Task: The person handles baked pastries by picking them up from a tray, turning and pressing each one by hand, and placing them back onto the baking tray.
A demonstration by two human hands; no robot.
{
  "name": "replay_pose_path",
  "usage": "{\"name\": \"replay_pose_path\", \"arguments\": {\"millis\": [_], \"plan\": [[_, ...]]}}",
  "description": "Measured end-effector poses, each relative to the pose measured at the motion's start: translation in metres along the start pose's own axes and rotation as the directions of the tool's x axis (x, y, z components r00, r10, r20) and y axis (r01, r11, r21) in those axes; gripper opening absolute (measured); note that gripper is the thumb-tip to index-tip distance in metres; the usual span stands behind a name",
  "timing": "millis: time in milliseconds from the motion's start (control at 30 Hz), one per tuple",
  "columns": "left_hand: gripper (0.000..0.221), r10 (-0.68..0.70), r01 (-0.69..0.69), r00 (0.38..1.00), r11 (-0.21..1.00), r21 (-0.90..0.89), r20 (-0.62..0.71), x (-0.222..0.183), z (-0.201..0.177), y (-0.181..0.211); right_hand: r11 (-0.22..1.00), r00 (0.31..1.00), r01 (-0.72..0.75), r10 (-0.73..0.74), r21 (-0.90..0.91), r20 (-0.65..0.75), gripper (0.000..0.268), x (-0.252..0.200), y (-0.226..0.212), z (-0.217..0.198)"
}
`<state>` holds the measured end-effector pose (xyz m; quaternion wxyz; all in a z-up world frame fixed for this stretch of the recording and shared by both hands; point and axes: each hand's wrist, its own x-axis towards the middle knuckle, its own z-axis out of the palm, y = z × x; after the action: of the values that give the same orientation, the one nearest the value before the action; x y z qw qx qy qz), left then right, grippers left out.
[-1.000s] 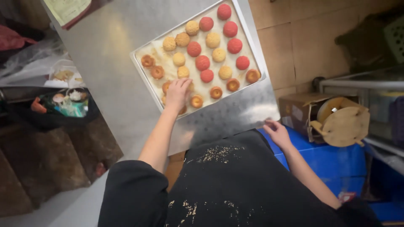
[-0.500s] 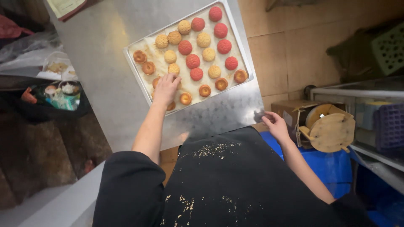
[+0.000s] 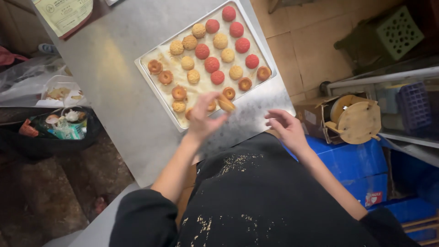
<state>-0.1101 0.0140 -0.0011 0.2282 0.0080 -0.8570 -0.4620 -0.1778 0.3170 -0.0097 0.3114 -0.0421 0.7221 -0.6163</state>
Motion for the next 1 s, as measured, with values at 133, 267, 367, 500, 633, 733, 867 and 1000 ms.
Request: {"name": "replay_pose_path", "arguments": {"millis": [133,267,367,500,633,733,867,1000], "plan": [[0.071,0.149,-0.138,0.988,0.969,-0.204,0.039,0.001,-0.031,0.081,0.974,0.938,0.107,-0.166,0.200,0.306,0.062,-0.025,-0.071,0.045],[0.067,0.221,-0.220,0.975,0.933,-0.284,-0.028,0.000,-0.058,0.112,0.938,0.892,0.125,-0.249,0.323,0.377,0.065,-0.048,-0.096,0.069],[0.062,0.225,-0.238,0.971,0.916,-0.323,-0.076,-0.009,-0.078,0.123,0.935,0.869,0.157,-0.283,0.317,0.405,0.066,-0.056,-0.098,0.077],[0.057,0.282,-0.310,0.950,0.900,-0.305,-0.135,-0.018,-0.098,0.131,0.942,0.855,0.188,-0.296,0.277,0.427,0.066,-0.064,-0.098,0.084],[0.057,0.288,-0.319,0.941,0.931,-0.178,-0.180,-0.026,-0.112,0.136,0.938,0.845,0.284,-0.343,0.199,0.410,0.067,-0.068,-0.103,0.091],[0.057,0.258,-0.291,0.947,0.941,-0.170,-0.193,-0.033,-0.116,0.137,0.923,0.818,0.286,-0.376,0.260,0.435,0.067,-0.068,-0.110,0.095],[0.059,0.232,-0.260,0.961,0.942,-0.211,-0.147,-0.040,-0.122,0.128,0.909,0.804,0.342,-0.414,0.237,0.427,0.067,-0.067,-0.119,0.101],[0.058,0.114,-0.127,0.991,0.966,-0.226,-0.072,-0.047,-0.121,0.122,0.882,0.793,0.432,-0.470,0.186,0.388,0.074,-0.069,-0.122,0.109]]}}
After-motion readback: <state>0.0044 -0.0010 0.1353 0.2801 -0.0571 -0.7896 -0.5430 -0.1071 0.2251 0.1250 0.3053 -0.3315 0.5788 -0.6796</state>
